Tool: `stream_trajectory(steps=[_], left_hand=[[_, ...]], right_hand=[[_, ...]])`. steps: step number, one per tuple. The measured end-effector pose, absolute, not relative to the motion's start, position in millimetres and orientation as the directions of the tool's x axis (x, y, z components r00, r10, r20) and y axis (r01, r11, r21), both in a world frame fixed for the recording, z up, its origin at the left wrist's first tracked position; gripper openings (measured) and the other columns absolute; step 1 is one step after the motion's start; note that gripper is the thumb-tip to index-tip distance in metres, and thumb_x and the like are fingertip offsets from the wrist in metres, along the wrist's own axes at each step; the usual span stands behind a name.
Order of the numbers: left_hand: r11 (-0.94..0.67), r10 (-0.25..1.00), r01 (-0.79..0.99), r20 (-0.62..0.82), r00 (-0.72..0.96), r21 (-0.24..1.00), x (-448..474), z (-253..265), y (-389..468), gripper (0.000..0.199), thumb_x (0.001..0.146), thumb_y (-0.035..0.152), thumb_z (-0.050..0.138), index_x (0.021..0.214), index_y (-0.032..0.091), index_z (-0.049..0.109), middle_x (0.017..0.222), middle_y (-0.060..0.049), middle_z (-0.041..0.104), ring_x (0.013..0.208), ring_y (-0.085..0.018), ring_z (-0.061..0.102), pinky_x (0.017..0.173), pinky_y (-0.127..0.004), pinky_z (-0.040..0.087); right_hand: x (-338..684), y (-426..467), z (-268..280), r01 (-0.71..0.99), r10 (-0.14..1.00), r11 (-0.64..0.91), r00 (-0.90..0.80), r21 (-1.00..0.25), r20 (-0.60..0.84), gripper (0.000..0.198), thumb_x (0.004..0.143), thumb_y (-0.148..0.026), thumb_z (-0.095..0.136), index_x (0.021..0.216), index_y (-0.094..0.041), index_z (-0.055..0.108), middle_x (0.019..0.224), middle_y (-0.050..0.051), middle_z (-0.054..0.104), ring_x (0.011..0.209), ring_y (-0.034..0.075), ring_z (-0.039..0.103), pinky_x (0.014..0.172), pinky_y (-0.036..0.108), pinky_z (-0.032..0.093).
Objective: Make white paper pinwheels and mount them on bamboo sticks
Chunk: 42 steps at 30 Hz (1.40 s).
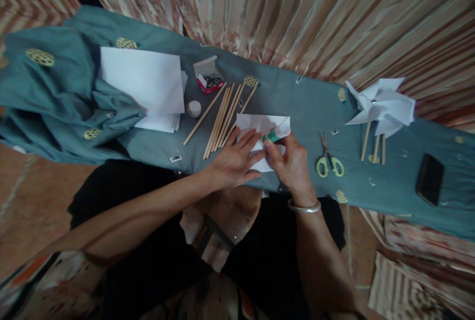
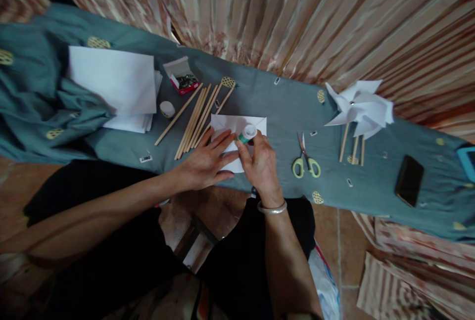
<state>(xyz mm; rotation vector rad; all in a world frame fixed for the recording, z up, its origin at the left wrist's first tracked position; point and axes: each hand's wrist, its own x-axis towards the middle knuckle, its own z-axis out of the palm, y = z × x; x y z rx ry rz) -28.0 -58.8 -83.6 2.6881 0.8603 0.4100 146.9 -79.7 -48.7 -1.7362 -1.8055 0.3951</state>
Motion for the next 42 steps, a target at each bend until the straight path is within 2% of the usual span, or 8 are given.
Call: stream_trajectory(steps=[17,25,33,42], left_hand=[[-0.787,0.585,0.507,0.166,0.794,0.35,-28,-81,-57,0.046,0.088,0.047,0.056,0.13,0.028,0.052,0.156,-0.01,0.03,0.144,-0.033,0.025,0.114,-0.061,0.017],[-0.796,0.581,0.511,0.173,0.795,0.325,-27,-81,-57,0.047,0.087,0.048,0.057,0.13,0.028,0.051,0.155,-0.01,0.031,0.144,-0.033,0.025,0.114,-0.062,0.019],[-0.804,0.576,0.51,0.188,0.795,0.307,-27,-81,-57,0.051,0.086,0.047,0.06,0.132,0.028,0.05,0.154,-0.012,0.033,0.143,-0.034,0.027,0.113,-0.062,0.02],[-0.793,0.588,0.523,0.171,0.79,0.312,-27,-77,-58,0.05,0.085,0.045,0.062,0.131,0.03,0.05,0.153,-0.01,0.035,0.142,-0.034,0.029,0.112,-0.063,0.021]], right_hand=[[150,-85,-47,0.821,0.975,0.15,-0.029,-0.552,0.222,0.027,0.092,-0.043,0.049,0.101,-0.02,0.058,0.093,0.01,0.069,0.087,0.026,0.064,0.078,0.039,0.05],[149,-89,-45,0.845,0.968,0.187,-0.072,-0.501,0.239,0.028,0.094,-0.042,0.046,0.106,-0.019,0.056,0.1,0.013,0.067,0.095,0.028,0.062,0.083,0.043,0.05],[153,-92,-48,0.858,0.96,0.197,-0.07,-0.475,0.272,0.026,0.094,-0.04,0.048,0.105,-0.018,0.057,0.099,0.013,0.067,0.093,0.028,0.063,0.081,0.042,0.051],[157,-91,-50,0.844,0.964,0.17,-0.036,-0.508,0.263,0.024,0.092,-0.039,0.051,0.102,-0.018,0.058,0.092,0.011,0.068,0.087,0.025,0.065,0.077,0.038,0.051]])
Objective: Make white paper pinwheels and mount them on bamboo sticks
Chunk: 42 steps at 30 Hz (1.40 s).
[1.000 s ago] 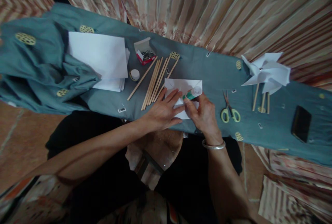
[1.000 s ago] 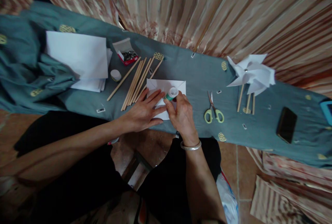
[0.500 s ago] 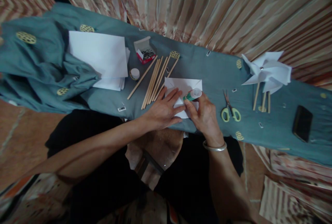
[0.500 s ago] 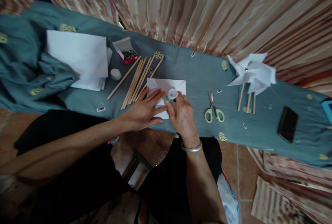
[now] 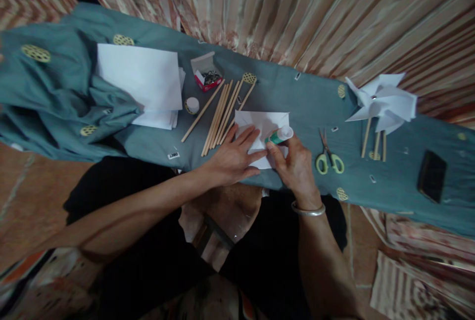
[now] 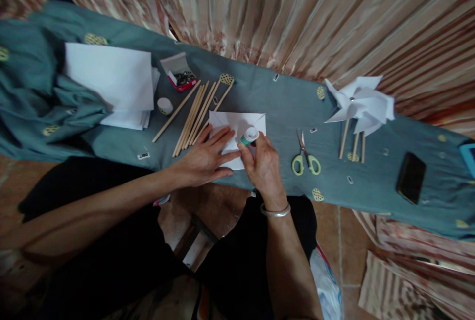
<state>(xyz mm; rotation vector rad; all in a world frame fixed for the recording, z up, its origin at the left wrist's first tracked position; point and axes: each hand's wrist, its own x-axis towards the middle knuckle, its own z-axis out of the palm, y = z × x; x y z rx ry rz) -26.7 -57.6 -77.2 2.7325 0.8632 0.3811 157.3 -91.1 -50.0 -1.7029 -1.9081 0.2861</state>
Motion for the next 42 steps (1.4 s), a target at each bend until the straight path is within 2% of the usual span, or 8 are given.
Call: stream_trajectory(steps=[22,30,42], left_hand=[[-0.803,0.576,0.501,0.208,0.79,0.321,-28,-81,-57,0.048,0.086,0.045,0.06,0.131,0.03,0.05,0.152,-0.011,0.036,0.142,-0.034,0.028,0.111,-0.064,0.022],[-0.799,0.581,0.509,0.197,0.789,0.318,-27,-79,-58,0.047,0.085,0.045,0.061,0.129,0.029,0.053,0.152,-0.011,0.035,0.142,-0.034,0.029,0.112,-0.063,0.021],[-0.797,0.582,0.513,0.175,0.794,0.32,-26,-77,-58,0.047,0.086,0.044,0.061,0.13,0.028,0.053,0.153,-0.013,0.034,0.142,-0.035,0.027,0.113,-0.062,0.019]], right_hand=[[158,-85,-50,0.829,0.97,0.093,0.05,-0.552,0.239,0.024,0.091,-0.039,0.052,0.1,-0.018,0.057,0.088,0.009,0.069,0.079,0.023,0.065,0.073,0.035,0.049],[154,-79,-51,0.854,0.968,0.066,0.071,-0.515,0.242,0.024,0.091,-0.042,0.052,0.096,-0.019,0.057,0.081,0.006,0.067,0.077,0.022,0.063,0.071,0.034,0.047],[147,-74,-51,0.846,0.963,0.058,0.093,-0.53,0.254,0.024,0.09,-0.044,0.053,0.092,-0.02,0.057,0.077,0.006,0.067,0.075,0.023,0.062,0.069,0.034,0.046]])
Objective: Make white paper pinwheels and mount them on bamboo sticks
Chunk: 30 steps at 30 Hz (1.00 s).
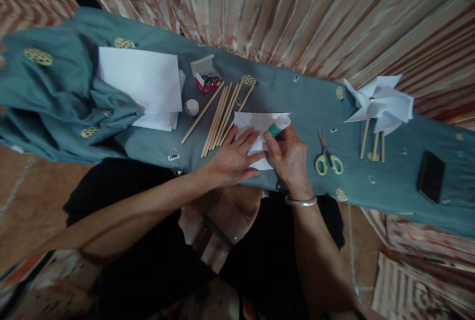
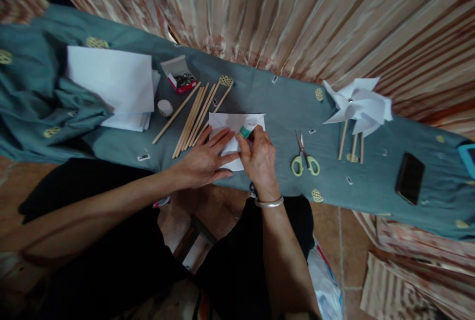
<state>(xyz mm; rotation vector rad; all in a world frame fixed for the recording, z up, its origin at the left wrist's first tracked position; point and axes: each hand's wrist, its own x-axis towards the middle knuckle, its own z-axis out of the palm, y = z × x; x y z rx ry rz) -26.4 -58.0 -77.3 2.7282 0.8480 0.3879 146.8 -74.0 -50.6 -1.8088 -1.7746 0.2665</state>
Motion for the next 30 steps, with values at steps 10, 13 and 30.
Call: stream_trajectory(steps=[10,13,30], left_hand=[[-0.792,0.584,0.509,0.175,0.793,0.336,-27,-77,-58,0.047,0.086,0.044,0.061,0.129,0.027,0.052,0.153,-0.013,0.033,0.142,-0.034,0.028,0.113,-0.063,0.018],[-0.798,0.58,0.514,0.169,0.797,0.314,-26,-77,-58,0.047,0.086,0.045,0.061,0.128,0.025,0.053,0.152,-0.015,0.035,0.142,-0.036,0.029,0.113,-0.063,0.019],[-0.796,0.582,0.509,0.18,0.793,0.328,-29,-75,-57,0.049,0.085,0.045,0.062,0.13,0.029,0.053,0.153,-0.012,0.035,0.142,-0.034,0.028,0.112,-0.063,0.021]], right_hand=[[145,-75,-50,0.822,0.975,0.095,0.039,-0.562,0.221,0.022,0.09,-0.042,0.053,0.095,-0.02,0.056,0.082,0.007,0.067,0.076,0.022,0.062,0.072,0.035,0.048],[144,-76,-49,0.824,0.979,0.097,0.023,-0.558,0.203,0.022,0.09,-0.041,0.054,0.094,-0.019,0.056,0.081,0.007,0.066,0.075,0.021,0.061,0.072,0.035,0.048],[178,-90,-45,0.621,0.946,0.029,0.235,-0.783,0.221,0.022,0.083,-0.041,0.064,0.094,-0.021,0.062,0.087,0.004,0.069,0.079,0.019,0.064,0.077,0.037,0.051]])
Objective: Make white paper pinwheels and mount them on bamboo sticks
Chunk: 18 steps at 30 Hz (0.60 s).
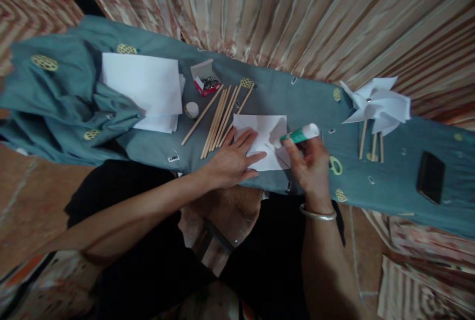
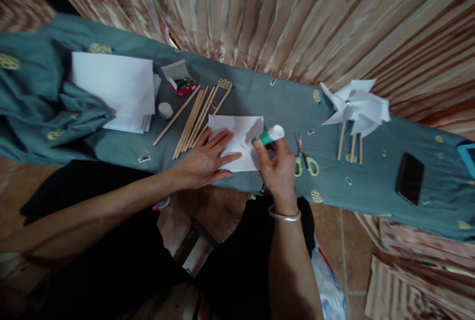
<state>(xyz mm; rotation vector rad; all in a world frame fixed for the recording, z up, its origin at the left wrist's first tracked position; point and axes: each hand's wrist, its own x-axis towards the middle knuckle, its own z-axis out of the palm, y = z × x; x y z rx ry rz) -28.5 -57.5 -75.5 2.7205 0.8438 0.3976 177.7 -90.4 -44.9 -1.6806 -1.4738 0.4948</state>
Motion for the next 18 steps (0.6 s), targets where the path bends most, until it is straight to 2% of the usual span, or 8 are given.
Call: stream_trajectory(steps=[2,4,6,8,13,18], left_hand=[[-0.8,0.578,0.51,0.178,0.796,0.315,-29,-75,-58,0.049,0.085,0.045,0.061,0.131,0.028,0.053,0.152,-0.014,0.036,0.142,-0.035,0.029,0.112,-0.062,0.022],[-0.804,0.576,0.513,0.177,0.798,0.3,-29,-74,-58,0.049,0.087,0.046,0.059,0.131,0.027,0.053,0.152,-0.015,0.036,0.142,-0.035,0.029,0.112,-0.061,0.022],[-0.808,0.573,0.516,0.178,0.8,0.285,-29,-74,-58,0.05,0.088,0.047,0.057,0.133,0.026,0.052,0.152,-0.017,0.035,0.142,-0.036,0.028,0.112,-0.06,0.021],[-0.811,0.571,0.517,0.176,0.802,0.275,-29,-73,-59,0.052,0.088,0.047,0.056,0.135,0.025,0.05,0.152,-0.017,0.034,0.143,-0.035,0.026,0.113,-0.06,0.019],[-0.81,0.569,0.512,0.171,0.805,0.284,-31,-69,-60,0.059,0.087,0.048,0.058,0.139,0.023,0.045,0.154,-0.017,0.031,0.145,-0.033,0.021,0.115,-0.058,0.016],[-0.806,0.576,0.508,0.206,0.791,0.302,-36,-67,-62,0.058,0.088,0.05,0.054,0.136,0.019,0.048,0.149,-0.018,0.04,0.142,-0.032,0.028,0.114,-0.059,0.016]], right_hand=[[189,-91,-47,0.38,0.89,0.058,0.399,-0.923,0.22,0.022,0.08,-0.04,0.068,0.092,-0.021,0.064,0.087,0.002,0.069,0.08,0.016,0.065,0.08,0.035,0.053],[197,-90,-47,0.097,0.856,0.081,0.502,-0.992,0.119,0.021,0.076,-0.038,0.072,0.087,-0.021,0.065,0.085,-0.001,0.069,0.079,0.014,0.066,0.078,0.032,0.055],[199,-88,-48,-0.157,0.856,0.064,0.516,-0.986,-0.027,0.019,0.073,-0.035,0.076,0.082,-0.022,0.067,0.083,-0.002,0.07,0.077,0.012,0.066,0.074,0.028,0.057],[199,-86,-48,-0.332,0.868,0.036,0.478,-0.943,-0.135,0.017,0.07,-0.03,0.079,0.079,-0.021,0.068,0.081,-0.004,0.071,0.076,0.011,0.067,0.072,0.024,0.057],[198,-84,-51,-0.515,0.881,0.018,0.413,-0.857,-0.23,0.017,0.069,-0.026,0.08,0.078,-0.019,0.067,0.078,-0.004,0.072,0.075,0.008,0.069,0.073,0.019,0.058],[197,-82,-59,-0.501,0.907,0.009,0.369,-0.865,-0.204,0.015,0.075,-0.03,0.076,0.082,-0.021,0.066,0.078,-0.004,0.073,0.074,0.009,0.07,0.075,0.022,0.06]])
